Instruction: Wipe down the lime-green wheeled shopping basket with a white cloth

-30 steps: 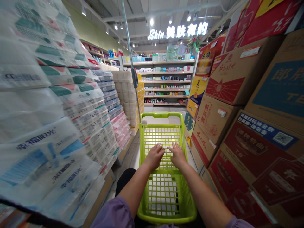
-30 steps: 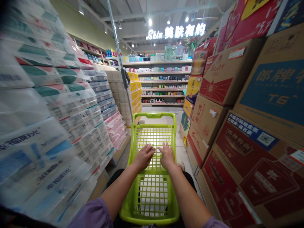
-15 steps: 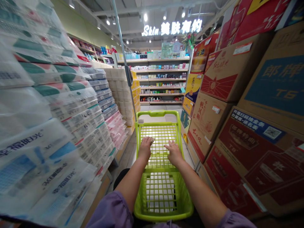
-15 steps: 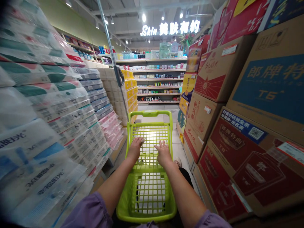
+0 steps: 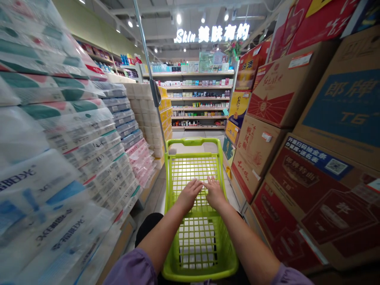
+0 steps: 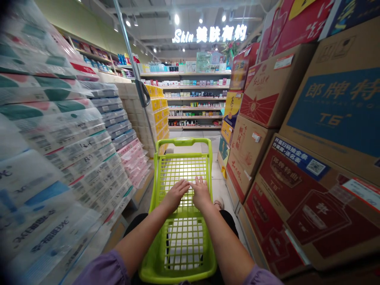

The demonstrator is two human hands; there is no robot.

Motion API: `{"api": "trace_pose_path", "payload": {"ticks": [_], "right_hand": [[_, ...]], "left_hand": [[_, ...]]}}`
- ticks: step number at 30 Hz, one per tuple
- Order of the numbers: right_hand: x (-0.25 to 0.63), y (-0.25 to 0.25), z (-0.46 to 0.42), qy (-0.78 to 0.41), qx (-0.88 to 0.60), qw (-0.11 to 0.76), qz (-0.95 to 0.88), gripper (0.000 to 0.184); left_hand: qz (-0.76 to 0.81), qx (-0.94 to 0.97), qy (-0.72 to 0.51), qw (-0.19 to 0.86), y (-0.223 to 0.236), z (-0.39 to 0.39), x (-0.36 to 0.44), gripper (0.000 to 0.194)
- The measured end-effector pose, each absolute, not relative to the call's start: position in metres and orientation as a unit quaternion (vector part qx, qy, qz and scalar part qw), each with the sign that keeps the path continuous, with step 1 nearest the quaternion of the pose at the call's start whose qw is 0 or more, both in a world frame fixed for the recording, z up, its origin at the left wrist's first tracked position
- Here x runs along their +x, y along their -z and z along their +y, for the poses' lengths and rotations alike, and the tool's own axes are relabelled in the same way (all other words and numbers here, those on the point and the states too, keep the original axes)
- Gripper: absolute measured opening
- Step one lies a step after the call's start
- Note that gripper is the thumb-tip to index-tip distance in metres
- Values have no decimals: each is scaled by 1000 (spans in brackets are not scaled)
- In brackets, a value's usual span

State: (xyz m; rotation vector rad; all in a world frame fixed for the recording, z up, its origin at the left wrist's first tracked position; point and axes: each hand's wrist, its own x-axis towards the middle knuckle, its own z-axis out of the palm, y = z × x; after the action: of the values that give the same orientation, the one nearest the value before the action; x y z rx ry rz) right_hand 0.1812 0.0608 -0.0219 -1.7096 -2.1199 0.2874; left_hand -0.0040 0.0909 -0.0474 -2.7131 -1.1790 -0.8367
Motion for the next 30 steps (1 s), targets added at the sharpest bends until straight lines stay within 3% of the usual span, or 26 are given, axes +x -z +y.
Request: {"api": "trace_pose_path", "payload": {"ticks": [7,11,16,24,30], "right_hand": [[178,19,58,-107,-622,209,-747,92],[177,20,59,-109,-621,208,-748,88],[176,17,56,-107,-623,210,-746,87],[175,12,50,-118,-605,227,-754,77],[175,19,57,-120,-597,219,-762,78]], "left_hand": [[-484,-830,278,27,39,85,-7,58],[-372,-900,226,27,43,70,-3,58],[-522,-813,253,38,39,70,-8,53],[-607,-724,324,38,-14,135,-18,51],[-497,-813,296,64,17,141,-11,54]]}}
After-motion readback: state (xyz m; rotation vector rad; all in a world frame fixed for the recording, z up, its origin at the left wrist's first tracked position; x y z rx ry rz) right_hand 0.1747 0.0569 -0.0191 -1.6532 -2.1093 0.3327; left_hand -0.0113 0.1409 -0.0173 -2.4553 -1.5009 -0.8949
